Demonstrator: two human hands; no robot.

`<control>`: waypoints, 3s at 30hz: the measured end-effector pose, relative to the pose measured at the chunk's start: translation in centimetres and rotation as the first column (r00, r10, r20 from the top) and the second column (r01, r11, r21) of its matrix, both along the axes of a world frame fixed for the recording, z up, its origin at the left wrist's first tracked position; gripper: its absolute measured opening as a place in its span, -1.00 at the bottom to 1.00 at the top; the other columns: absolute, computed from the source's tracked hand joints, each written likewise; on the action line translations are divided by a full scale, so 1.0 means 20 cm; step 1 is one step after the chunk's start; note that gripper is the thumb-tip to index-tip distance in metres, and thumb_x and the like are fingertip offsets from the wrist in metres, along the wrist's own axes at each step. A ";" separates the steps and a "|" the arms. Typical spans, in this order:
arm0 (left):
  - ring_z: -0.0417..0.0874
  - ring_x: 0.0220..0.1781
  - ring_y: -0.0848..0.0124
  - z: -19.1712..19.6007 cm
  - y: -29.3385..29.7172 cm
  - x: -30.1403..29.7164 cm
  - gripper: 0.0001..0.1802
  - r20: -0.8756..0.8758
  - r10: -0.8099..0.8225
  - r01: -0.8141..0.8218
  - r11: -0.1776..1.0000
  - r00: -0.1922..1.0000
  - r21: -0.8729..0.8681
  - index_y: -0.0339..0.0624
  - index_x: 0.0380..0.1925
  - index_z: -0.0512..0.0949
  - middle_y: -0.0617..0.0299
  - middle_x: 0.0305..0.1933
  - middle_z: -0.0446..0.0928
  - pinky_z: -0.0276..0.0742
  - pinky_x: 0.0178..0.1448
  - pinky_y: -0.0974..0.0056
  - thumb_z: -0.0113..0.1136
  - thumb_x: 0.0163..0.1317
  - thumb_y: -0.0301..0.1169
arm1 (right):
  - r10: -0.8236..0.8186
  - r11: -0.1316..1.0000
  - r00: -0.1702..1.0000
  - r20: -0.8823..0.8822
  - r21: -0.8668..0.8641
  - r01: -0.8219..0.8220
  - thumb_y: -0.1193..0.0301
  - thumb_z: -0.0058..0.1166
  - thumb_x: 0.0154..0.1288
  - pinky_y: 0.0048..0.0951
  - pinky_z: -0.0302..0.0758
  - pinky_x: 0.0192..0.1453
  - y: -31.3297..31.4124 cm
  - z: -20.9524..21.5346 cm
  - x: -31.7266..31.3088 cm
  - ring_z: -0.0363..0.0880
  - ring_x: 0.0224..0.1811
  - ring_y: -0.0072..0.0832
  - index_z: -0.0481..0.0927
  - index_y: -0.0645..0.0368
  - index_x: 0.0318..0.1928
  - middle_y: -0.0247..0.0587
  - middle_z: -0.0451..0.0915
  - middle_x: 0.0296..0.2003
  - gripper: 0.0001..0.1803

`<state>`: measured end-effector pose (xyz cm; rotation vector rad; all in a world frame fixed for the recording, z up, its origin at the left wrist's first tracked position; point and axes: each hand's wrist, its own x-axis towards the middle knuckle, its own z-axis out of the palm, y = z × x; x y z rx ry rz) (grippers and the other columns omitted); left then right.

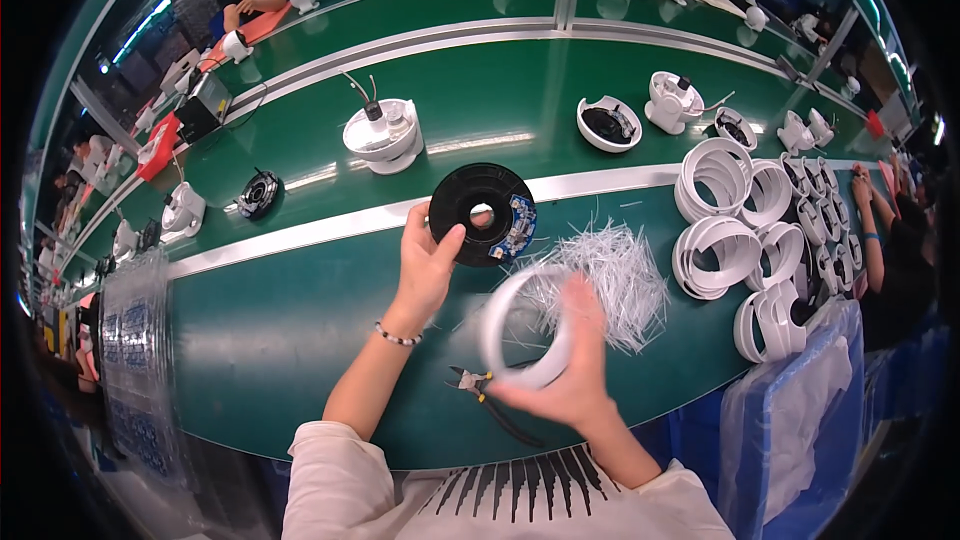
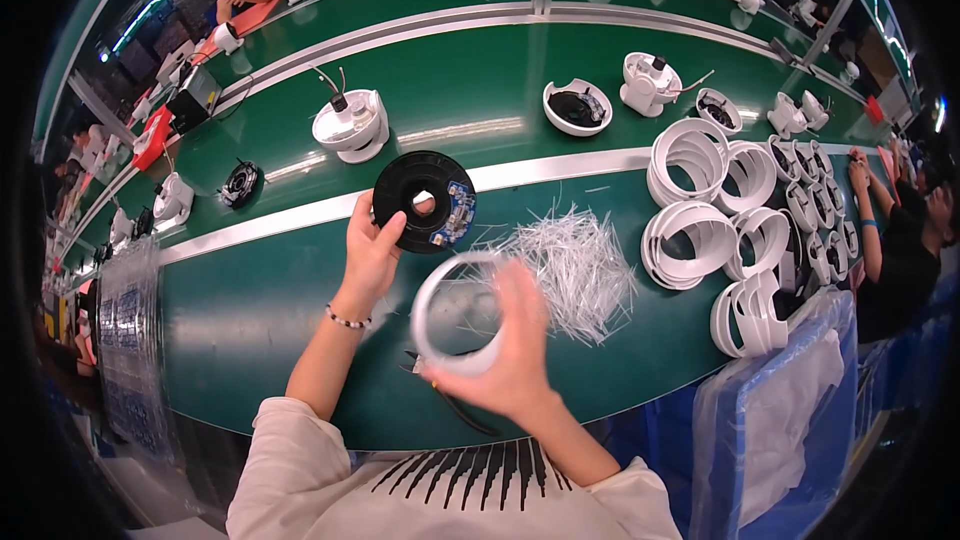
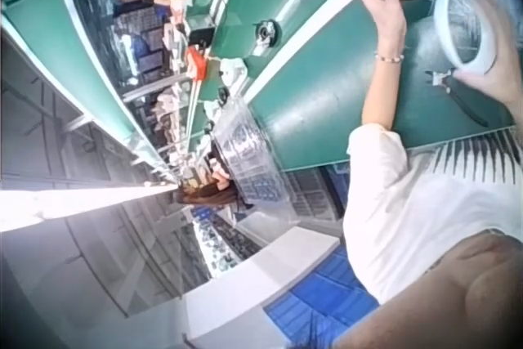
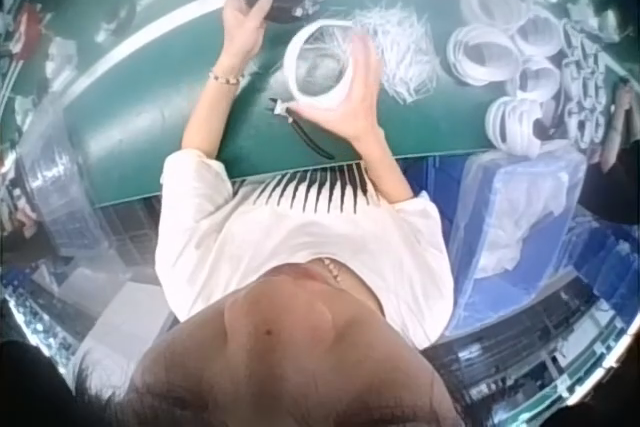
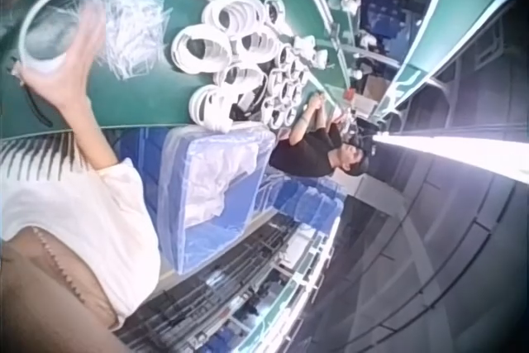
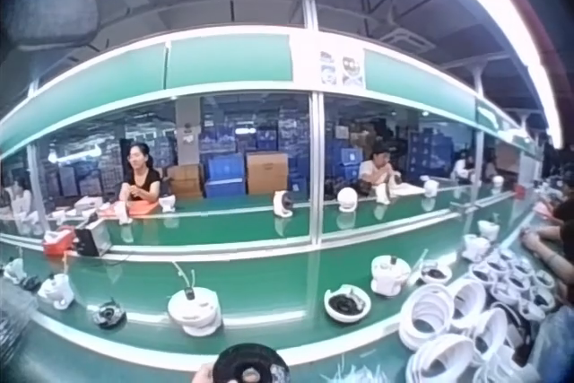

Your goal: Assembling electronic components and trimming wires for lighting fixtures on a factory production line.

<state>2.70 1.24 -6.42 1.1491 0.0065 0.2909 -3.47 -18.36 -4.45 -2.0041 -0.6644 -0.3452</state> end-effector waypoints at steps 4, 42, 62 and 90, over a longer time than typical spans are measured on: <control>0.40 0.01 0.42 -0.02 -0.19 -0.09 -0.59 0.089 -0.069 0.064 0.996 0.994 0.054 -0.27 -0.08 0.11 0.08 -0.06 0.36 0.35 0.06 0.36 0.02 0.11 -0.62 | -0.081 0.942 0.978 -0.193 0.305 0.138 0.18 0.44 -0.45 -0.15 -0.03 0.25 -0.03 -0.03 0.18 0.00 0.21 -0.01 -0.17 0.35 0.23 0.18 -0.01 0.16 0.29; 0.41 0.04 0.26 0.01 -0.05 -0.19 -0.24 -0.061 -0.661 0.558 0.675 0.748 -0.484 -0.32 0.08 0.21 0.04 0.03 0.36 0.33 0.15 0.19 0.02 -0.10 -0.06 | -0.031 0.983 0.997 0.065 -0.178 0.042 0.08 0.39 -0.53 -0.07 0.05 0.16 0.22 0.06 0.10 0.06 0.15 0.02 -0.11 0.36 0.20 0.17 0.03 0.14 0.28; 0.53 -0.14 0.37 0.02 -0.07 0.01 -0.57 -0.267 -0.649 0.473 0.725 0.712 -0.501 -0.27 -0.05 0.35 0.10 -0.11 0.46 0.51 -0.06 0.27 -0.09 0.16 -0.21 | -0.076 0.982 0.997 0.015 -0.175 0.078 0.06 0.37 -0.44 0.00 -0.12 0.27 0.17 -0.04 0.22 -0.14 0.24 0.15 -0.17 0.35 0.23 0.16 -0.12 0.23 0.28; 0.48 -0.06 0.24 -0.19 0.08 0.98 -0.53 -0.255 0.039 -0.188 0.786 0.966 -0.589 -0.09 0.05 0.19 0.14 0.01 0.35 0.52 -0.15 0.06 -0.14 0.05 -0.49 | 0.390 0.729 0.913 -0.118 -0.566 -0.384 0.40 0.07 -0.33 -0.15 0.24 0.02 0.15 -0.14 -0.29 0.26 -0.10 0.00 0.29 0.25 0.03 0.07 0.29 -0.09 -0.28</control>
